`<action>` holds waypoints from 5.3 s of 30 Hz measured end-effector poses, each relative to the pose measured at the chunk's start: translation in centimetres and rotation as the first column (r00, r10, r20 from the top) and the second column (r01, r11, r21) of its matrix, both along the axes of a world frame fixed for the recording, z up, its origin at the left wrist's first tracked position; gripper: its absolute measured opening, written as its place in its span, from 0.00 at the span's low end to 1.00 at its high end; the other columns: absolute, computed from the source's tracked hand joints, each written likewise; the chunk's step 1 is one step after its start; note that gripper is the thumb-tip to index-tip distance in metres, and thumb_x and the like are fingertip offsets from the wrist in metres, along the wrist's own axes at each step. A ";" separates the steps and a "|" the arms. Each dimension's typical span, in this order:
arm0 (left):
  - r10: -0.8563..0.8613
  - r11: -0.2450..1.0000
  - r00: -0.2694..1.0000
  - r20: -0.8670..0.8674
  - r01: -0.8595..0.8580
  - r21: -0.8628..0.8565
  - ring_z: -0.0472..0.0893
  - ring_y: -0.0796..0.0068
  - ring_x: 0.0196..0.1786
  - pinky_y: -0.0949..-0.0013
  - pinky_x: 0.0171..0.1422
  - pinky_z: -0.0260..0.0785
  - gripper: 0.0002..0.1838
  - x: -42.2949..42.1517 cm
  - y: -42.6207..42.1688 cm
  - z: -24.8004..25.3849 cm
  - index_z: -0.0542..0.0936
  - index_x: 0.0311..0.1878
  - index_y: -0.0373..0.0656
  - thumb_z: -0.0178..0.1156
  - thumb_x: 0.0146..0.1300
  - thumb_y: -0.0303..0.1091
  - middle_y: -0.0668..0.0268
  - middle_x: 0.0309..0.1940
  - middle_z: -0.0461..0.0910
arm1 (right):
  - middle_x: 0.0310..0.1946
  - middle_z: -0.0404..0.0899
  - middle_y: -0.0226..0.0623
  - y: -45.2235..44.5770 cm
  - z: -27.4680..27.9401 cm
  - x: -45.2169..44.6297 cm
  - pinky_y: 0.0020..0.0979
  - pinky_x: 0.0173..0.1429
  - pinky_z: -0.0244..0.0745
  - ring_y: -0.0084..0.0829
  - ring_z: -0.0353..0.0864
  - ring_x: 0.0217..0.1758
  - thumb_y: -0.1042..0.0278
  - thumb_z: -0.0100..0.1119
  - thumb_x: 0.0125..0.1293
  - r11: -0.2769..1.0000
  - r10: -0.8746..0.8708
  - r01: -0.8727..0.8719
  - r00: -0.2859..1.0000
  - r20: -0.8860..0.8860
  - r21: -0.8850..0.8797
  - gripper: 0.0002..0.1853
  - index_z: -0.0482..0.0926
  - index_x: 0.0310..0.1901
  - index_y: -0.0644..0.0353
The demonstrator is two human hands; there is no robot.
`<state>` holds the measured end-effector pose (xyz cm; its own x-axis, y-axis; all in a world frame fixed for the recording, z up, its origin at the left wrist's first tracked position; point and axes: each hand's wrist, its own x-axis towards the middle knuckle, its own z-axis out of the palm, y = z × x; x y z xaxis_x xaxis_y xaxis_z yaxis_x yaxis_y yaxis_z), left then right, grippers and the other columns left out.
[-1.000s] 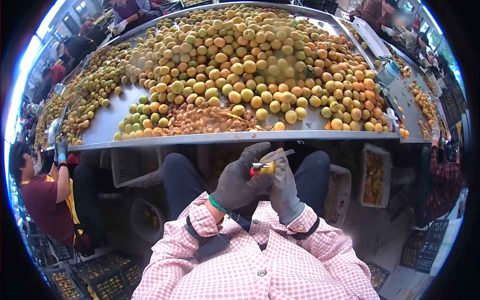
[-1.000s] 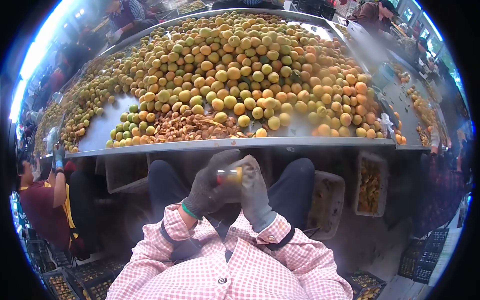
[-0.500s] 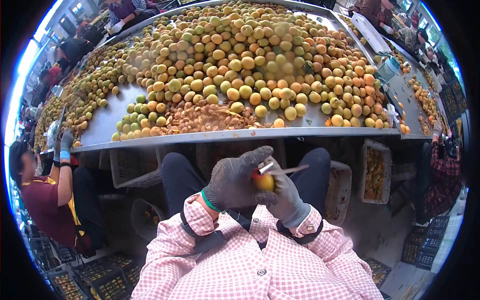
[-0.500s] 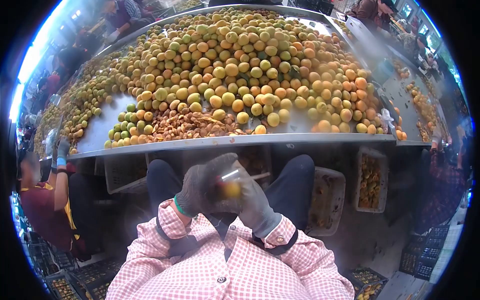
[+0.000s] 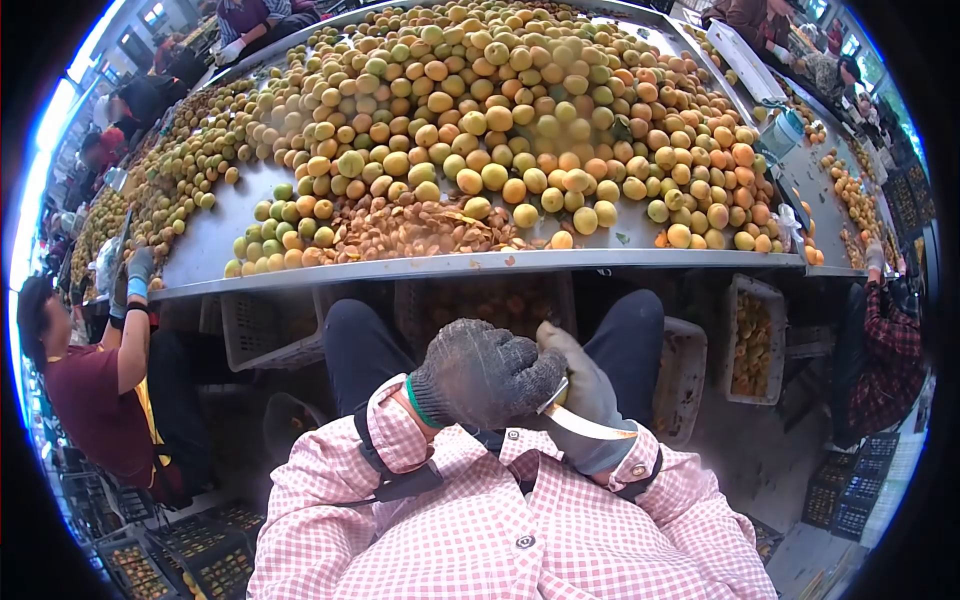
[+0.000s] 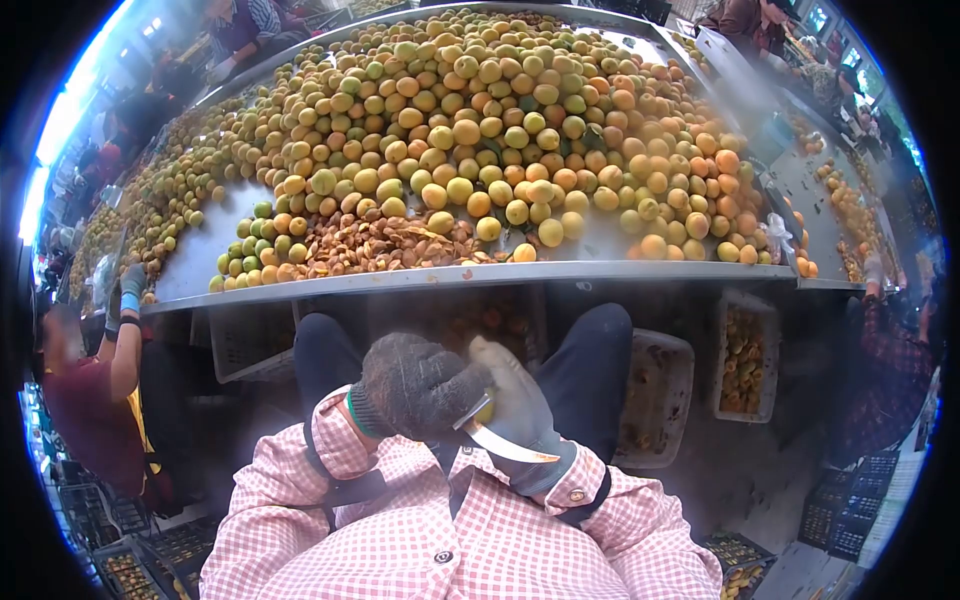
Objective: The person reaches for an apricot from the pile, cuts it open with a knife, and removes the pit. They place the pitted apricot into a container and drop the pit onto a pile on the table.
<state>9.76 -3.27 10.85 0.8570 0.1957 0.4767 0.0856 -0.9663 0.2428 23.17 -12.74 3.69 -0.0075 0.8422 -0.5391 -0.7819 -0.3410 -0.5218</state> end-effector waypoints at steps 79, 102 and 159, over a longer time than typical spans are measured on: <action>0.563 -0.763 0.601 0.568 0.642 0.077 0.73 0.57 0.56 0.48 0.62 0.66 0.29 4.5 1.4 -6.0 0.66 0.61 0.48 0.42 0.69 0.61 0.59 0.53 0.73 | 0.44 0.79 0.39 4.6 2.7 7.5 0.28 0.40 0.79 0.31 0.82 0.40 0.55 0.43 0.74 0.981 -0.028 0.066 0.978 -0.206 0.182 0.19 0.70 0.55 0.61; 0.628 -0.702 0.770 -0.110 0.500 -0.508 0.56 0.83 0.11 0.77 0.15 0.48 0.30 0.2 2.7 -6.6 0.71 0.59 0.51 0.46 0.66 0.64 0.75 0.15 0.60 | 0.51 0.74 0.30 5.2 -2.9 4.2 0.25 0.60 0.66 0.22 0.73 0.54 0.72 0.48 0.69 0.996 -0.078 0.082 0.989 0.127 -0.023 0.19 0.68 0.60 0.61; 0.808 -0.335 0.571 0.143 0.646 -0.686 0.53 0.84 0.13 0.76 0.14 0.45 0.17 -2.7 -0.1 -6.0 0.72 0.54 0.48 0.50 0.71 0.49 0.75 0.18 0.59 | 0.41 0.79 0.43 0.4 0.4 -0.7 0.27 0.39 0.74 0.29 0.79 0.37 0.56 0.37 0.75 0.932 0.260 -0.331 0.893 -0.367 -0.146 0.20 0.71 0.55 0.62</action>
